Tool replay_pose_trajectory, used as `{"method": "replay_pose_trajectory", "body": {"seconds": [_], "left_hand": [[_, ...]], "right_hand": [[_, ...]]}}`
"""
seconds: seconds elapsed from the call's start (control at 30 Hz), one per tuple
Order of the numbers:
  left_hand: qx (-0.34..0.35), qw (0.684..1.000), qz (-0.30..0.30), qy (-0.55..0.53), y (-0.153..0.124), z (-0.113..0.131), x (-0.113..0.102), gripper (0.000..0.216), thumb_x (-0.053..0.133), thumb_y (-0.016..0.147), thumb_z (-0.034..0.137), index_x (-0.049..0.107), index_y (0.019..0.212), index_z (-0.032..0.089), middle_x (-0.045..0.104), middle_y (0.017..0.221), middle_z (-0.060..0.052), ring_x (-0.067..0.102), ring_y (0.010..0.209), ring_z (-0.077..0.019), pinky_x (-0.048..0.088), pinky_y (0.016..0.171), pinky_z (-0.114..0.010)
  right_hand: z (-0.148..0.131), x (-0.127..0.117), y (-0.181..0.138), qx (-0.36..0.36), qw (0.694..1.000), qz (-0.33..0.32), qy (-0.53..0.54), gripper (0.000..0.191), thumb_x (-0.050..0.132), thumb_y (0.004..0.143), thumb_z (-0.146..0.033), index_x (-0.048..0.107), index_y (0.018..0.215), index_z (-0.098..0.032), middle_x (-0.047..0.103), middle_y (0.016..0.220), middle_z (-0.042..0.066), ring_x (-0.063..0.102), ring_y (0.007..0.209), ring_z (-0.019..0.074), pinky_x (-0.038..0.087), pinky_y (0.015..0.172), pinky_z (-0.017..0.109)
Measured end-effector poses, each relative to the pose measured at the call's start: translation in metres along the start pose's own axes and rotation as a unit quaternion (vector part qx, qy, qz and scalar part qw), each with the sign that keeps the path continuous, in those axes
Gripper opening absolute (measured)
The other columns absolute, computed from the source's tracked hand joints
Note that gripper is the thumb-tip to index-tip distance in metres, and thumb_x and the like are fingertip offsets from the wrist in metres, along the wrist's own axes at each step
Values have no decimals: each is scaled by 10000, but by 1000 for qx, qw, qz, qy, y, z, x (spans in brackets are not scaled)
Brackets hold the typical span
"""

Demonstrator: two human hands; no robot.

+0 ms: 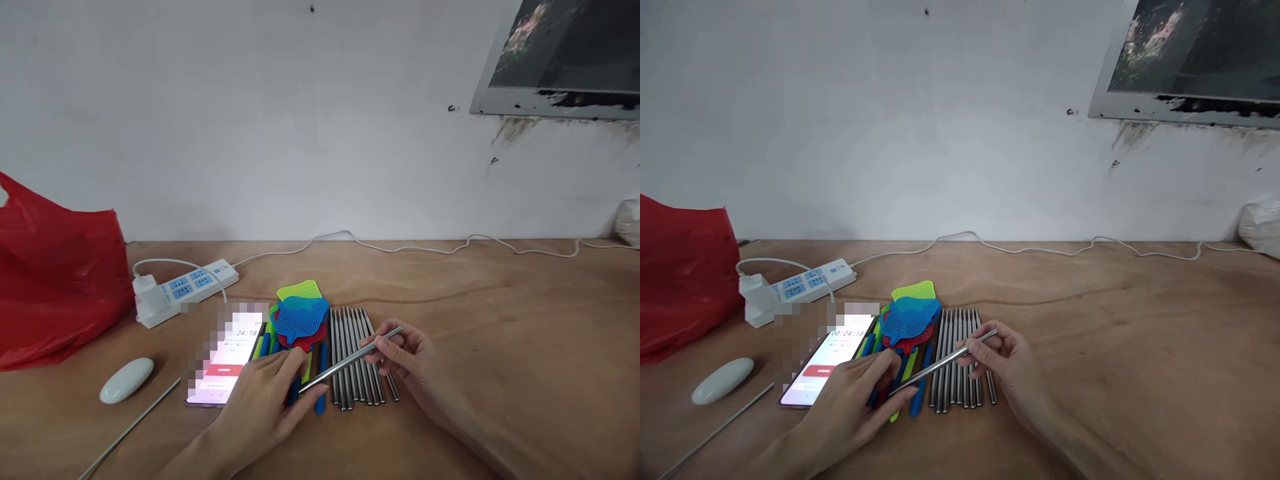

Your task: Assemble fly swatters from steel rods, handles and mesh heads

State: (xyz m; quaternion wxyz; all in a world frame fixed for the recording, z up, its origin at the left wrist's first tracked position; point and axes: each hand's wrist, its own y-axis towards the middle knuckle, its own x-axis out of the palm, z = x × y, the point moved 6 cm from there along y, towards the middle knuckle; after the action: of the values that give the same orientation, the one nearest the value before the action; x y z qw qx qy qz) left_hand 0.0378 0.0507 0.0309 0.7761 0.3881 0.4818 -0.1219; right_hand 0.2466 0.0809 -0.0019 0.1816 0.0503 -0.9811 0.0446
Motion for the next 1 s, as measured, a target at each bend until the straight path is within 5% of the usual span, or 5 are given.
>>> {"method": "replay_pose_trajectory", "body": {"seconds": [0.33,0.57,0.7,0.83,1.0], "left_hand": [[55,990,-123,-35,0,5,10,202,346,1076,279,449,910,228,619,804,6,598,653,-177,406,587,-263],[65,990,-120,-41,1,11,9,140,350,1067,248,466,991,229,638,827,0,611,684,-191,421,619,-280],[51,995,-73,-40,1,6,6,171,299,1050,199,450,975,223,609,788,-11,572,634,-193,386,577,-282],[55,998,-26,-9,-1,-1,4,156,291,1044,196,445,1038,221,620,776,-14,560,613,-204,360,563,-293],[57,997,-33,30,3,0,-1,167,292,1036,186,450,994,218,608,772,-25,543,627,-220,363,591,-314]], "right_hand": [[7,7,-3,4,997,-55,-51,309,892,687,-426,715,761,-184,792,881,85,749,717,191,571,548,236],[5,11,-6,-10,995,-81,-55,292,839,757,-443,705,811,-190,786,906,92,756,755,203,596,587,260],[0,9,-8,-80,985,-60,-143,243,763,829,-449,717,818,-210,764,799,57,735,683,194,581,549,263],[-11,6,-16,-211,926,-26,-313,114,719,877,-374,737,902,-265,734,705,11,687,599,180,550,553,281],[-15,15,-22,-317,799,-101,-500,130,625,955,-292,731,1029,-286,743,760,18,656,592,177,483,567,288]]}}
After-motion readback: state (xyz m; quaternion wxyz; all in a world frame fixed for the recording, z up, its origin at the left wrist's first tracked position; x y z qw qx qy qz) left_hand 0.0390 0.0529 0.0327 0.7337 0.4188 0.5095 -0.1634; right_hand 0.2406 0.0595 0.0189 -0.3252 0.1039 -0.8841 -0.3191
